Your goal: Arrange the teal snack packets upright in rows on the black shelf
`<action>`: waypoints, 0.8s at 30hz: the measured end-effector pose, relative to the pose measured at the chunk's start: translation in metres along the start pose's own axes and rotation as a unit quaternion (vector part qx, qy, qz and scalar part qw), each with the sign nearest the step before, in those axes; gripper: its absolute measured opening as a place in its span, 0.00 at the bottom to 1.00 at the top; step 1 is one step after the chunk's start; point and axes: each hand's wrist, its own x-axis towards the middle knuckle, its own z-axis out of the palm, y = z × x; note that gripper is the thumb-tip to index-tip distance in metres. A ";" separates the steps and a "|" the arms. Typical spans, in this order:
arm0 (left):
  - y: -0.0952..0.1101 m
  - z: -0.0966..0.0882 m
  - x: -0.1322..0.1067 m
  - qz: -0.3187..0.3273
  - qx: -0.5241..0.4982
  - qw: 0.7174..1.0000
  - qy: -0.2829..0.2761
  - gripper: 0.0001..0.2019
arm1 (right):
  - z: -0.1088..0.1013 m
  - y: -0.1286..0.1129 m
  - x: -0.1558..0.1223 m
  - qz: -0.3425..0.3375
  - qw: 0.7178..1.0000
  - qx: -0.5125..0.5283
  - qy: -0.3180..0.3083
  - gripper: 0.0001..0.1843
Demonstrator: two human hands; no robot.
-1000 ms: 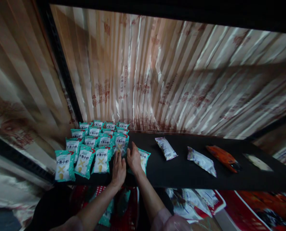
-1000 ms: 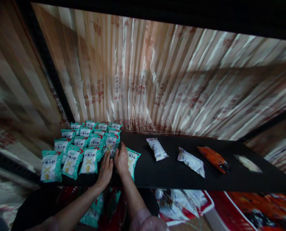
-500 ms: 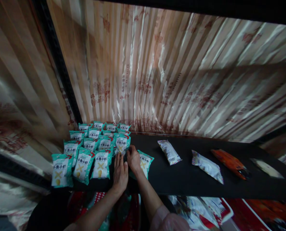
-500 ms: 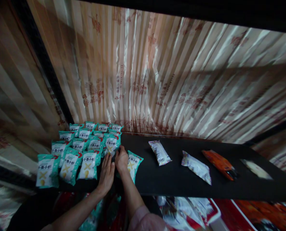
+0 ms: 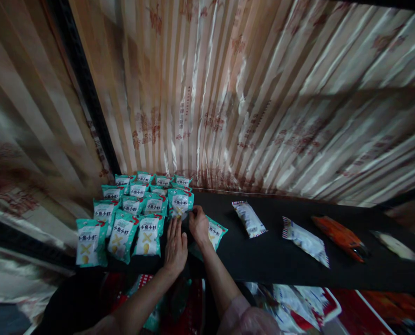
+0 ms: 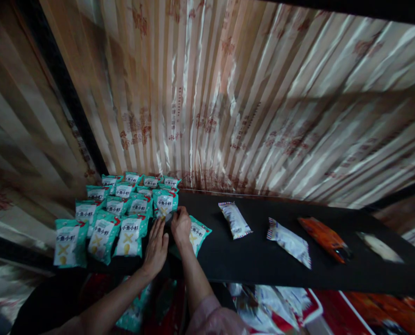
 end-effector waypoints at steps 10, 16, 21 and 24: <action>0.002 0.006 0.004 0.004 0.002 1.000 -0.006 0.23 | -0.003 0.001 0.002 -0.006 1.000 0.004 0.019 0.14; -0.004 0.005 0.002 0.019 0.009 1.000 0.006 0.23 | 0.002 0.002 0.000 0.003 1.000 0.006 0.002 0.13; -0.005 0.004 -0.001 0.045 0.040 0.998 0.030 0.24 | 0.008 0.002 0.000 0.006 1.000 0.006 -0.015 0.13; -0.010 0.007 0.003 0.080 0.048 0.994 0.055 0.27 | 0.010 0.001 0.000 0.005 1.000 -0.006 -0.023 0.13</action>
